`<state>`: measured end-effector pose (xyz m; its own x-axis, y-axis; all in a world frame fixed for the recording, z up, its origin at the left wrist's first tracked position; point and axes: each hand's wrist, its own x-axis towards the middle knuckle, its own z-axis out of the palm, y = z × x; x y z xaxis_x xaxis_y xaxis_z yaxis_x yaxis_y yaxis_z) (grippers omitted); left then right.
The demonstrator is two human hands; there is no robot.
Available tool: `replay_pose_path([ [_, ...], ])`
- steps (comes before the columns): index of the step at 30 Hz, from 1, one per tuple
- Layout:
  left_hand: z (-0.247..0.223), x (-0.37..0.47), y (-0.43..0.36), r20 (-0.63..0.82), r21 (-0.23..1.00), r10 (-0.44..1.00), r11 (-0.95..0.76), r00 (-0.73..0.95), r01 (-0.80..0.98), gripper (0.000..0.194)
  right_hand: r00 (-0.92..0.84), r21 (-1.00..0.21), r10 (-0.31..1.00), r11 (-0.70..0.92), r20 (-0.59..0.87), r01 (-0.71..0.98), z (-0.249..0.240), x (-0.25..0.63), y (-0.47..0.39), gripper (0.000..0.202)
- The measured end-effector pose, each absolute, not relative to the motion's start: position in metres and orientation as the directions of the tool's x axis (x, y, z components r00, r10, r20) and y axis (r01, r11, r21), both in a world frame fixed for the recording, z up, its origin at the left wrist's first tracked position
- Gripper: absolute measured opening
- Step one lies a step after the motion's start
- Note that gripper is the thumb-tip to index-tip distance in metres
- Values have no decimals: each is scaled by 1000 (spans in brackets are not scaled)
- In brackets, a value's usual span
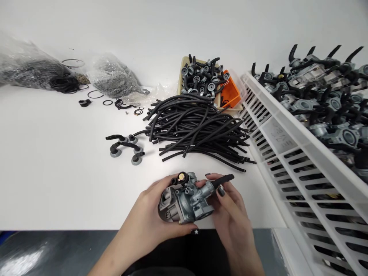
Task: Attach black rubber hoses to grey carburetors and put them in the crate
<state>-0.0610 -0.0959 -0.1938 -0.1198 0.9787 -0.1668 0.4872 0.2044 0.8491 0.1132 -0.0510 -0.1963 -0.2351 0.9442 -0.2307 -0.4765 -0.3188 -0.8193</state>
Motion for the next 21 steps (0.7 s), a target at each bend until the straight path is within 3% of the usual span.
replay_pose_path([
  [21,-194,-61,-96,-205,853,972,236,-118,465,77,-262,-869,957,-231,-122,-438,-209,112,-44,21],
])
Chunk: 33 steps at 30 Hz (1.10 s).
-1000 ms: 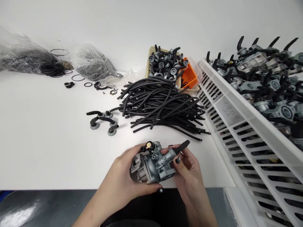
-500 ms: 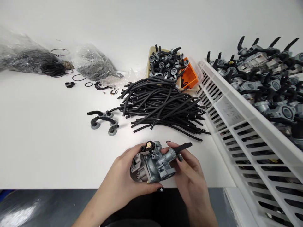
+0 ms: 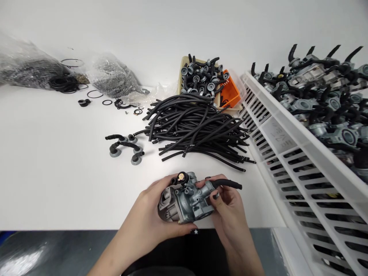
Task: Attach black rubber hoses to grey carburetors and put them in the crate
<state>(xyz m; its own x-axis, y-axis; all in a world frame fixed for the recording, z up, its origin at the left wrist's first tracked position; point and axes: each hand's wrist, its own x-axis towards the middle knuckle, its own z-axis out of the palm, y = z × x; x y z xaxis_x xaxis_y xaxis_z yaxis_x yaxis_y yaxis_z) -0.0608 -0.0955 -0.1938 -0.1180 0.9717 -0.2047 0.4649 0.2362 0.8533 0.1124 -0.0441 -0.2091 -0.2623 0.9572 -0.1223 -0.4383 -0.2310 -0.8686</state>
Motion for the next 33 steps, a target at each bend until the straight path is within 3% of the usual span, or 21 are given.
replay_pose_path([
  [7,-195,-61,-95,-217,851,971,241,-106,468,77,-282,-828,937,-321,-207,-459,-200,114,-49,33],
  [14,-195,-61,-94,-201,848,973,230,-111,478,78,-296,-829,939,-303,-175,-469,-201,115,-48,24],
  [25,-195,-61,-95,-183,844,977,213,-109,492,75,-236,-875,957,-254,-167,-411,-206,113,-47,27],
  [33,-195,-61,-97,-180,849,977,211,-111,484,75,-306,-804,927,-348,-217,-482,-197,116,-49,31],
])
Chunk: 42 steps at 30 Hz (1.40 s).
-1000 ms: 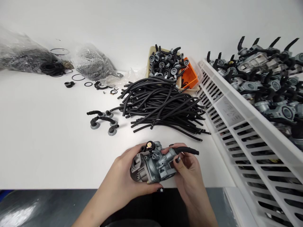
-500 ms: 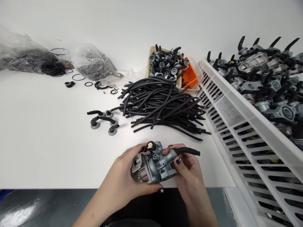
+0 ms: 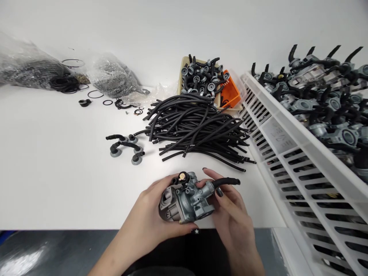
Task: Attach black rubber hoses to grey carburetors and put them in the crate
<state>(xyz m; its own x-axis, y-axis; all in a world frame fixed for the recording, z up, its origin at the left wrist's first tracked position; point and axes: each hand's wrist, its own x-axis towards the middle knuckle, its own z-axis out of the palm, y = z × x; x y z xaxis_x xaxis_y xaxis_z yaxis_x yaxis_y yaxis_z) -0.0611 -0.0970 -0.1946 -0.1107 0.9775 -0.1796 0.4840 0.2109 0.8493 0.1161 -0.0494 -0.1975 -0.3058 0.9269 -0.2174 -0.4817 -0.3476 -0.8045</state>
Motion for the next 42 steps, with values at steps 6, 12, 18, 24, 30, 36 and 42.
replay_pose_path([
  [6,-194,-61,-96,-168,852,980,200,-109,484,76,-267,-838,942,-308,-203,-451,-202,114,-49,24],
  [12,-190,-62,-95,-202,866,975,220,-89,449,73,-245,-871,951,-275,-186,-407,-205,113,-47,28],
  [18,-191,-63,-95,-212,881,974,226,-81,415,76,-278,-903,949,-245,-149,-352,-209,117,-45,33],
  [24,-191,-61,-95,-214,883,972,236,-100,405,74,-254,-868,943,-305,-217,-392,-203,113,-48,28],
  [30,-192,-59,-96,-187,887,974,223,-127,404,74,-210,-851,944,-323,-256,-415,-201,111,-51,39],
  [36,-199,-59,-96,-141,890,978,193,-153,412,73,-171,-861,958,-282,-230,-423,-210,110,-50,33],
  [42,-223,-66,-90,-58,902,991,103,-118,419,75,-171,-887,960,-270,-220,-374,-216,108,-42,41],
])
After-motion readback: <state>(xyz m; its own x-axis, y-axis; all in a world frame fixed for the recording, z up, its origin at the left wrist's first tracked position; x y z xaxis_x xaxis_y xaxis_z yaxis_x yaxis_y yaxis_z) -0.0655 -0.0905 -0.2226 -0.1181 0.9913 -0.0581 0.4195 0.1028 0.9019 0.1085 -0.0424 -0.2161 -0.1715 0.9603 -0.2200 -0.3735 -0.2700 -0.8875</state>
